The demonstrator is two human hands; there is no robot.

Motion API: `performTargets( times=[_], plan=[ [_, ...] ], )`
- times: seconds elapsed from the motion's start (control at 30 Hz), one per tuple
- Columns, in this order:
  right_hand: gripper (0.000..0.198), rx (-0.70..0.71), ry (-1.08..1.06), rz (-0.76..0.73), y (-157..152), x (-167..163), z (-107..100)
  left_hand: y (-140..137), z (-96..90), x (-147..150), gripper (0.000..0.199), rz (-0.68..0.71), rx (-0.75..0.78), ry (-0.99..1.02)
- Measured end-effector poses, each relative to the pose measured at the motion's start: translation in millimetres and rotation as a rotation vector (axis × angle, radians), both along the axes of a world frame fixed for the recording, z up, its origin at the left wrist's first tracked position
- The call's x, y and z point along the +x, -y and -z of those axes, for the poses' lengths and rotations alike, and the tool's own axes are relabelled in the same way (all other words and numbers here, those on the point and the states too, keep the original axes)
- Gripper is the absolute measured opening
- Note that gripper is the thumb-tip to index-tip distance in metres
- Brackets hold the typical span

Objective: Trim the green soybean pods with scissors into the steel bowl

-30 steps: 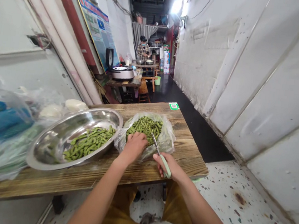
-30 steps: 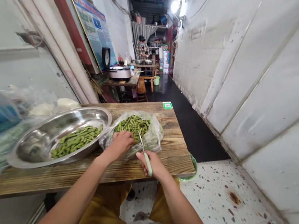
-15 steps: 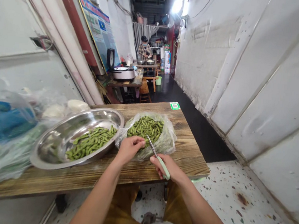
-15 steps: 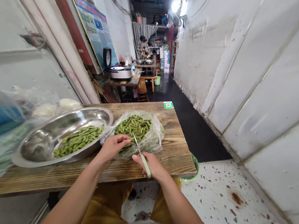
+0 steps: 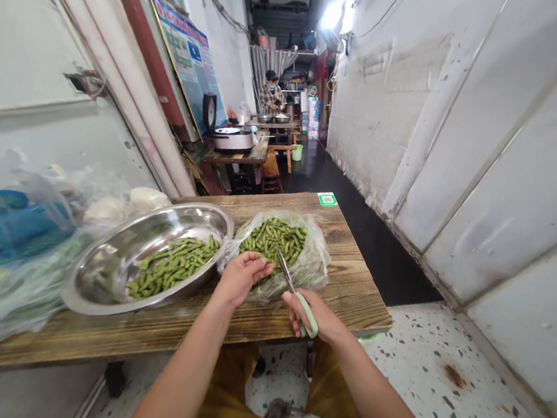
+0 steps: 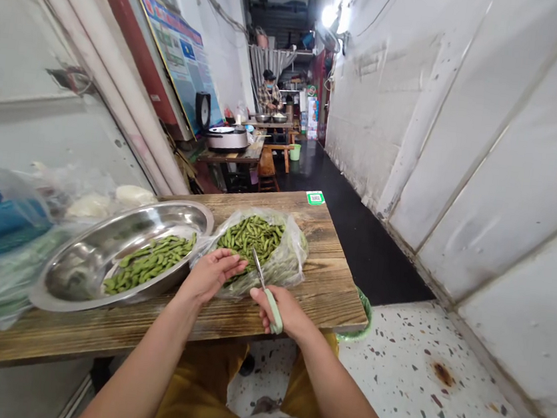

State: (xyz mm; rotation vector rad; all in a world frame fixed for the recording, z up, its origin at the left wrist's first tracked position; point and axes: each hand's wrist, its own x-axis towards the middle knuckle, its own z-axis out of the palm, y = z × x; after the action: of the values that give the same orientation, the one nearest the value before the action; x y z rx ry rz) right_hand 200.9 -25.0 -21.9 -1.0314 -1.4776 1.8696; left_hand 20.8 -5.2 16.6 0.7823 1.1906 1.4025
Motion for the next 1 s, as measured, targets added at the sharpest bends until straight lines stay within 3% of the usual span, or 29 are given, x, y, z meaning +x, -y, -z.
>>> performTargets(
  times=[0.2,0.47,0.77,0.83,0.87,0.93,1.0],
  plan=[
    [0.049,0.045,0.032,-0.033,3.6,-2.2,-4.1,0.0,2.5,2.6,0.034,-0.078,0.022,-0.044],
    [0.047,0.115,0.028,-0.044,2.1,-3.9,-4.8,4.1,0.6,7.6,0.030,-0.008,-0.020,0.014],
    [0.047,0.060,0.073,0.006,2.2,-6.4,-10.5,5.4,2.9,16.1,0.029,-0.023,-0.021,-0.005],
    [0.046,0.040,0.056,0.017,0.1,-6.1,-7.5,7.8,0.0,10.2,0.028,-0.123,0.044,-0.141],
    [0.046,0.025,0.049,0.022,-1.0,-5.5,-5.9,9.5,-3.0,3.0,0.027,-0.237,0.098,-0.262],
    [0.047,-0.004,0.046,0.034,-2.8,-3.5,-3.8,13.7,-11.9,-20.0,0.027,-0.549,0.209,-0.592],
    [0.049,-0.015,0.059,0.040,-3.6,-1.4,-3.3,18.3,-23.1,-48.4,0.027,-0.849,0.214,-0.973]
  ],
)
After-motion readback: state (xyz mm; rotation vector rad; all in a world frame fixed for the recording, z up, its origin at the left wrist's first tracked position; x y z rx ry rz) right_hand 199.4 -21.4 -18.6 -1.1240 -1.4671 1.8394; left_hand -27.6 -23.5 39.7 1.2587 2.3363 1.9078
